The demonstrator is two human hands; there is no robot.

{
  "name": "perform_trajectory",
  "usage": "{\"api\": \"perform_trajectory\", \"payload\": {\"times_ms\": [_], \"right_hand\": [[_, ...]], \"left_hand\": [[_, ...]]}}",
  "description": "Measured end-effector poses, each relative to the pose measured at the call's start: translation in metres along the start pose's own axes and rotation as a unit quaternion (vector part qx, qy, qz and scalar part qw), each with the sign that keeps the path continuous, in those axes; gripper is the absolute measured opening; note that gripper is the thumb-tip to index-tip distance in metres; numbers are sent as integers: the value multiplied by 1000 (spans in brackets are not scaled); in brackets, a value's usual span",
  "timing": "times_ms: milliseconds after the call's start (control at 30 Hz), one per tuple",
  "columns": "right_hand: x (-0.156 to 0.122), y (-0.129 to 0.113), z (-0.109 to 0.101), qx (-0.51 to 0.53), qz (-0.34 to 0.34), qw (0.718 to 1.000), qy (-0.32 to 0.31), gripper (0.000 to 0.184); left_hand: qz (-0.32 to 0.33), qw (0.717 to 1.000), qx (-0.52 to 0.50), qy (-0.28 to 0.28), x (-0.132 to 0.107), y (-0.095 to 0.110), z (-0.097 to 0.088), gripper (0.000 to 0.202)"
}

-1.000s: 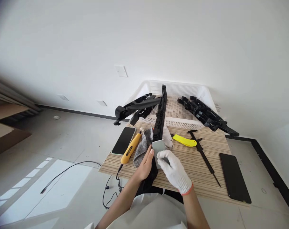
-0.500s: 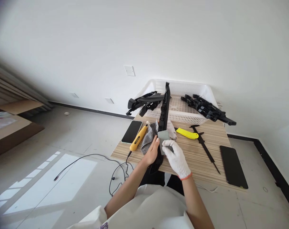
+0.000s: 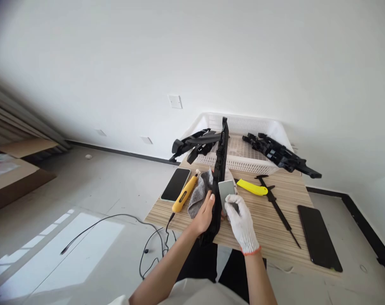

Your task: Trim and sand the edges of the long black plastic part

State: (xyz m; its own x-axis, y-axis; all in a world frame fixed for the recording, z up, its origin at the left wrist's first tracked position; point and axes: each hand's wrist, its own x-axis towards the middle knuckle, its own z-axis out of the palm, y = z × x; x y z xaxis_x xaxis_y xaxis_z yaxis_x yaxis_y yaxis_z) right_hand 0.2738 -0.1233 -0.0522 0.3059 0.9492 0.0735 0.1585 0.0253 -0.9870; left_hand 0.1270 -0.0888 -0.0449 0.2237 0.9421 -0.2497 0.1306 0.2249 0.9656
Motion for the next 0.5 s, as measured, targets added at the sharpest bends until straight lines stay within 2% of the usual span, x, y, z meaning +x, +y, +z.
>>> {"api": "perform_trajectory", "payload": {"times_ms": [200,400,500], "right_hand": [[-4,0,0,-113,-7,994,12,32],[-7,-3,6,-147,-8,989,27,24],[-8,-7,9,-187,-11,982,37,31]], "left_hand": [[4,1000,14,-19,2,-2,-1,76],[11,999,13,-37,1,-2,-2,75],[20,999,9,-37,-1,-3,-3,74]]}}
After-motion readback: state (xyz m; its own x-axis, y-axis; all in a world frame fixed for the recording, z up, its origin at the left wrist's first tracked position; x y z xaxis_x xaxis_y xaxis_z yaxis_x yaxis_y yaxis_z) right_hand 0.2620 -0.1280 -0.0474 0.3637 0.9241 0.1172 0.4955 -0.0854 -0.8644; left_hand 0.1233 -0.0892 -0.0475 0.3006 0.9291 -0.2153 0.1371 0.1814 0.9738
